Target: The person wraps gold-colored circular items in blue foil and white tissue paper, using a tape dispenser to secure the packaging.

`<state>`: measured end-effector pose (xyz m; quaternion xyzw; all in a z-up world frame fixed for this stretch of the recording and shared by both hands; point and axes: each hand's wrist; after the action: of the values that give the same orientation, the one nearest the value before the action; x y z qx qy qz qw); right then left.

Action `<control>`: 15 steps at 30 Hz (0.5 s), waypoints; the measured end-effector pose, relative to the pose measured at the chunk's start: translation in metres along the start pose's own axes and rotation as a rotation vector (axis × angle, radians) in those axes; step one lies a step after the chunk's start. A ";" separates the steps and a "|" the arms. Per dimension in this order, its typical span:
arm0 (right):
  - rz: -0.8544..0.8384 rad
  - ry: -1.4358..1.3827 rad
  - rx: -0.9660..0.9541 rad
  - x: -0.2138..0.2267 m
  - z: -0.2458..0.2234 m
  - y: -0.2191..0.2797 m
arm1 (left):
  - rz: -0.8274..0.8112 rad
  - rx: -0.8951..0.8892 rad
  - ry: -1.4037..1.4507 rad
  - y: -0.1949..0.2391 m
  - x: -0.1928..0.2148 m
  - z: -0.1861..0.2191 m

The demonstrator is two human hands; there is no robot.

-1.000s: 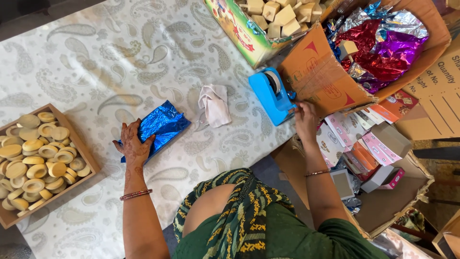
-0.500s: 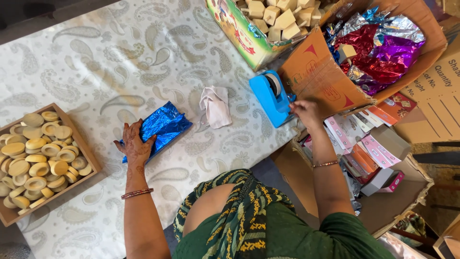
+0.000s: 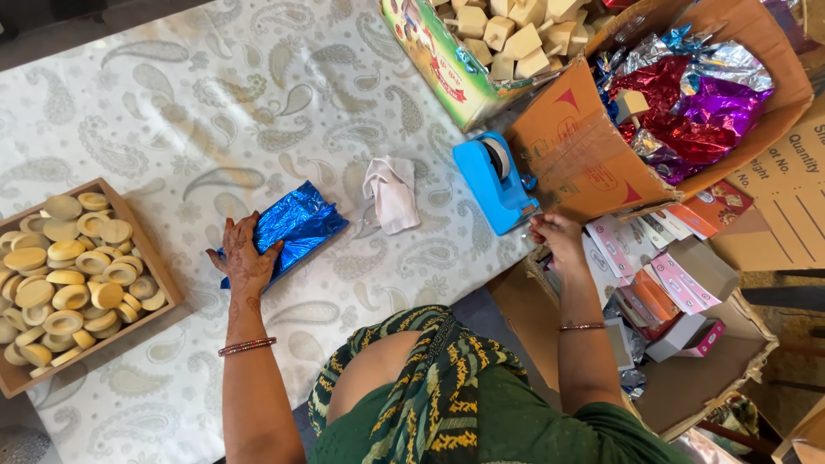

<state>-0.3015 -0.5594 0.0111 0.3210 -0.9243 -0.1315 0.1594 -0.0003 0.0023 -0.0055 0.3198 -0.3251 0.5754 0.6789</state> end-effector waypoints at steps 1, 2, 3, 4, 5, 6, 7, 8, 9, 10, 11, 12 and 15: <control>0.002 0.000 -0.003 -0.002 0.003 0.000 | -0.004 -0.001 -0.001 0.000 -0.001 -0.001; -0.001 -0.047 -0.035 -0.003 0.007 0.000 | 0.003 -0.007 0.000 0.001 -0.002 -0.002; -0.007 -0.097 -0.063 -0.008 0.008 -0.003 | 0.014 -0.014 0.001 -0.001 -0.002 -0.003; -0.008 -0.098 -0.062 -0.011 0.013 -0.004 | 0.016 -0.015 0.000 -0.002 -0.001 -0.002; 0.053 0.243 0.130 -0.012 0.018 -0.005 | 0.011 -0.012 0.001 0.000 -0.001 -0.002; 0.114 0.584 0.323 -0.014 0.023 -0.004 | 0.007 -0.009 0.001 0.002 -0.001 -0.001; 0.110 0.584 0.327 -0.007 0.027 0.000 | 0.012 -0.006 0.002 0.001 -0.005 -0.002; 0.030 0.748 0.408 -0.001 0.031 0.006 | 0.036 -0.021 -0.004 0.000 -0.008 -0.004; -0.063 0.909 0.502 -0.002 0.030 0.004 | 0.075 -0.026 -0.011 -0.003 -0.007 -0.007; -0.078 0.906 0.522 -0.010 0.014 0.008 | 0.095 -0.013 -0.011 -0.007 -0.015 -0.004; -0.152 0.913 0.468 -0.023 0.005 0.018 | 0.084 -0.037 -0.026 -0.005 -0.016 -0.008; -0.227 0.921 0.415 -0.036 -0.004 0.029 | 0.072 -0.060 -0.043 -0.004 -0.016 -0.014; -0.565 0.777 0.396 -0.087 -0.009 0.027 | 0.073 -0.044 0.002 -0.002 -0.012 -0.007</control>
<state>-0.2481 -0.4852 0.0106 0.6070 -0.6815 0.1368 0.3853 0.0011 0.0007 -0.0189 0.2923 -0.3482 0.5928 0.6647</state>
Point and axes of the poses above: each hand's wrist, its own y-axis away from the middle knuckle, its own x-axis out of the back of the hand, z = x × y, and after that the axes turned 7 degrees about z, right-handed
